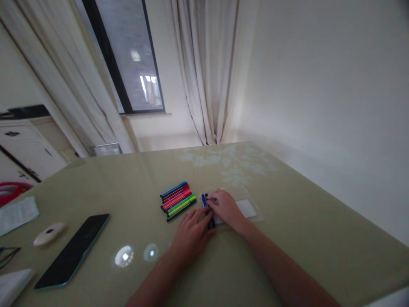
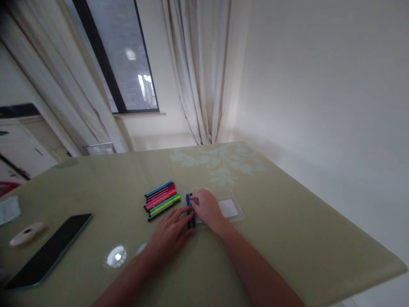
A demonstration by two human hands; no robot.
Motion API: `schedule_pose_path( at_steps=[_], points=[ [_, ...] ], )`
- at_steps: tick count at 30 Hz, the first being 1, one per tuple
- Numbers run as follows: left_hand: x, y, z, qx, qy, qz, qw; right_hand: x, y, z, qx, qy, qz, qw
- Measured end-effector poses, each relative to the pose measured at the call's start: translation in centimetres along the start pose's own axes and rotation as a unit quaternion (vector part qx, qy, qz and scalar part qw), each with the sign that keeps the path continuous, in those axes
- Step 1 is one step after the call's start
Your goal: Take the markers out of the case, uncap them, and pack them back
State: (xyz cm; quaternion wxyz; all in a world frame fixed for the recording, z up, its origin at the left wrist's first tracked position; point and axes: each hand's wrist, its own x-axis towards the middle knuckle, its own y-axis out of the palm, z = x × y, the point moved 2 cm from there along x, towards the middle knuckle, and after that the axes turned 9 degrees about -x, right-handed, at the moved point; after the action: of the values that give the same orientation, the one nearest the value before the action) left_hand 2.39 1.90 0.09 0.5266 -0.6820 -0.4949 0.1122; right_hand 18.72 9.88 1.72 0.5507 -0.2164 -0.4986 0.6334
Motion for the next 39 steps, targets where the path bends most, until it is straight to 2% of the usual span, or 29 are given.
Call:
schedule_pose_path(
  at_steps=[6,9,11,13,17,20,23,26,29,34,39],
  points=[
    [0.1,-0.5,1.0,-0.024,0.009,-0.028,0.999,-0.4,-0.2,-0.3,-0.001,-0.011,-0.002,1.000],
    [-0.1,-2.0,2.8,0.016,-0.067,-0.095,0.993,-0.4,-0.6,-0.4,0.018,-0.007,-0.025,0.999],
    [-0.3,-3.1,3.9,0.069,-0.130,-0.119,0.982,-0.3,-0.8,-0.4,0.033,-0.007,-0.043,0.999],
    [-0.5,-3.8,4.6,0.102,-0.170,-0.108,0.974,-0.2,-0.9,-0.4,0.052,-0.006,-0.059,0.997],
    [-0.5,-4.2,4.7,0.105,-0.194,-0.072,0.973,-0.2,-1.4,-0.2,0.097,0.003,-0.081,0.992],
    [-0.3,-4.0,4.1,0.050,-0.191,-0.099,0.975,-0.3,-1.7,0.2,0.160,0.017,-0.082,0.984],
    [0.0,-3.5,3.2,-0.068,-0.172,-0.130,0.974,-0.4,-1.6,1.0,0.275,0.021,-0.042,0.960],
    [0.0,-2.9,2.4,-0.143,-0.165,-0.145,0.965,-0.3,-1.4,1.5,0.390,0.029,-0.008,0.920],
    [0.0,-2.8,1.8,-0.165,-0.152,-0.158,0.962,-0.1,-1.7,1.3,0.457,0.069,-0.028,0.886],
    [0.1,-3.0,1.5,-0.164,-0.087,-0.177,0.967,0.2,-2.1,0.1,0.509,0.135,-0.077,0.846],
    [0.1,-2.3,1.1,-0.151,-0.044,-0.206,0.966,0.3,-1.5,-0.2,0.551,0.156,-0.079,0.816]
  ],
)
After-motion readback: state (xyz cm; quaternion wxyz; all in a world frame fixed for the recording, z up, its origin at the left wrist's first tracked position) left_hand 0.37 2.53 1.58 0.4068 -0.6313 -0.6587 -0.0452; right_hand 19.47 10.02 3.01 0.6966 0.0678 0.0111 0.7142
